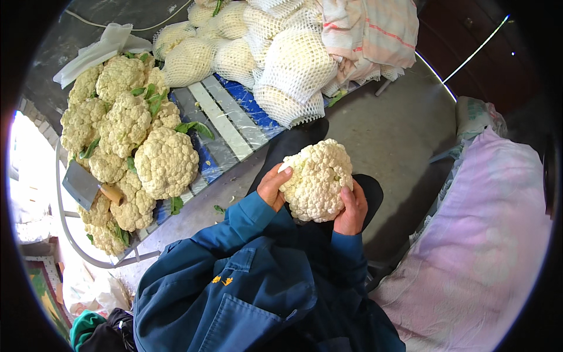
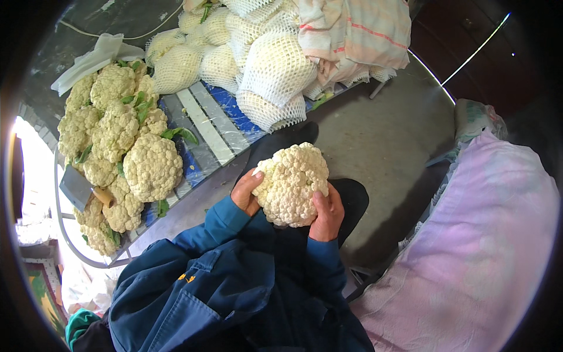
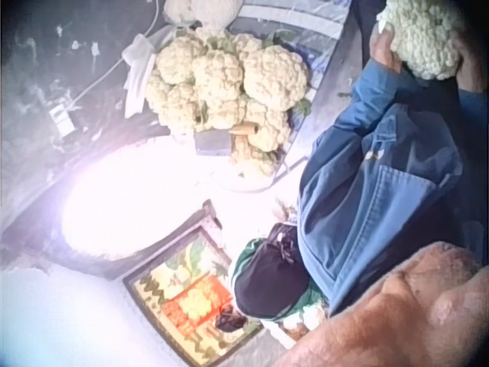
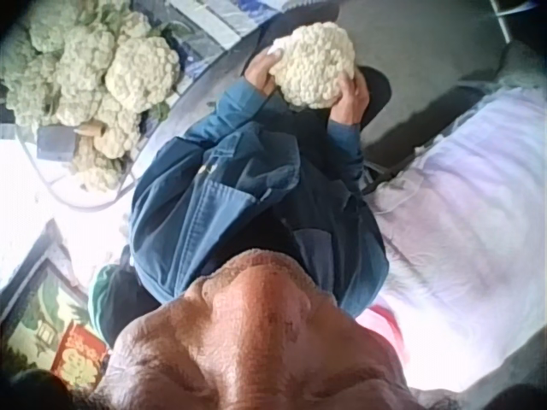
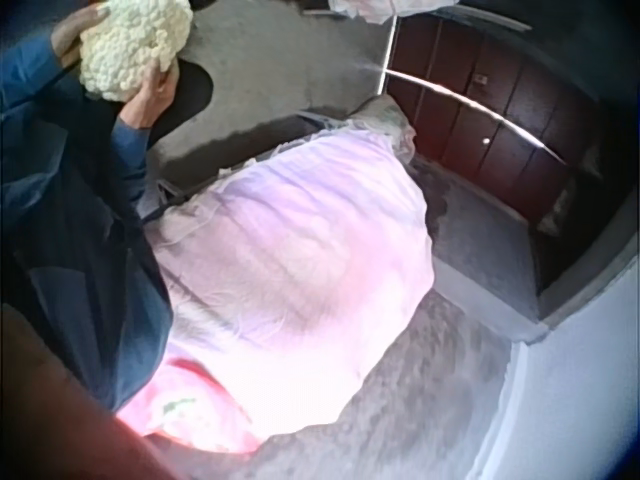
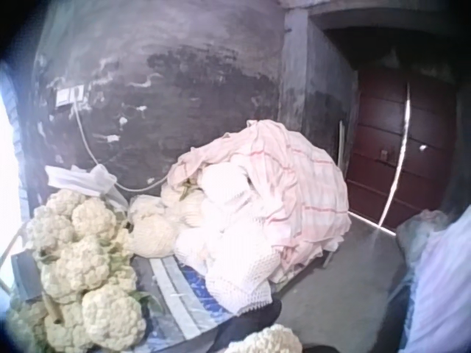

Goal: The person removes a cauliflower from a mesh bag, inspects it, and uses a cleaver to trim the stem and outer leaves. The trimmed cauliflower is held and rotated during trimming.

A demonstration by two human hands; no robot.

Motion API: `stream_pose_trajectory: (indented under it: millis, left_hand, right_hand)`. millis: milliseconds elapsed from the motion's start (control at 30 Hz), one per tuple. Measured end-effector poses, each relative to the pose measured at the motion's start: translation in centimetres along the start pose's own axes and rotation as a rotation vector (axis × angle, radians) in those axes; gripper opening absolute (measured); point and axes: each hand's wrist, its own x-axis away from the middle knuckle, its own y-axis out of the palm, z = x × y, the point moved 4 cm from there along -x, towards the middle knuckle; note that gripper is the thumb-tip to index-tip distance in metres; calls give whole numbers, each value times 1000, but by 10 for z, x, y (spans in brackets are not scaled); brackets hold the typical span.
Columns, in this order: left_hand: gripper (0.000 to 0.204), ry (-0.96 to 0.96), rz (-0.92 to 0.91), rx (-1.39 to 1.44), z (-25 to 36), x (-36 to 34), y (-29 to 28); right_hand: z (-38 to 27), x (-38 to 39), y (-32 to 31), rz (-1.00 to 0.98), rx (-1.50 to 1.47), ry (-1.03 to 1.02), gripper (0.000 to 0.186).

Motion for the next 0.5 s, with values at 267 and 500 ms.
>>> stream_pose_trajectory:
  millis: [267, 500]
  left_hand:
    - [54, -76, -4, -29, -9, -16, -12]
    - [50, -117, 35, -15, -7, -25, -21]
  right_hand:
    - [8, -1, -3, 54, -53, 40, 47]
    - [3, -6, 11, 65, -8, 72, 48]
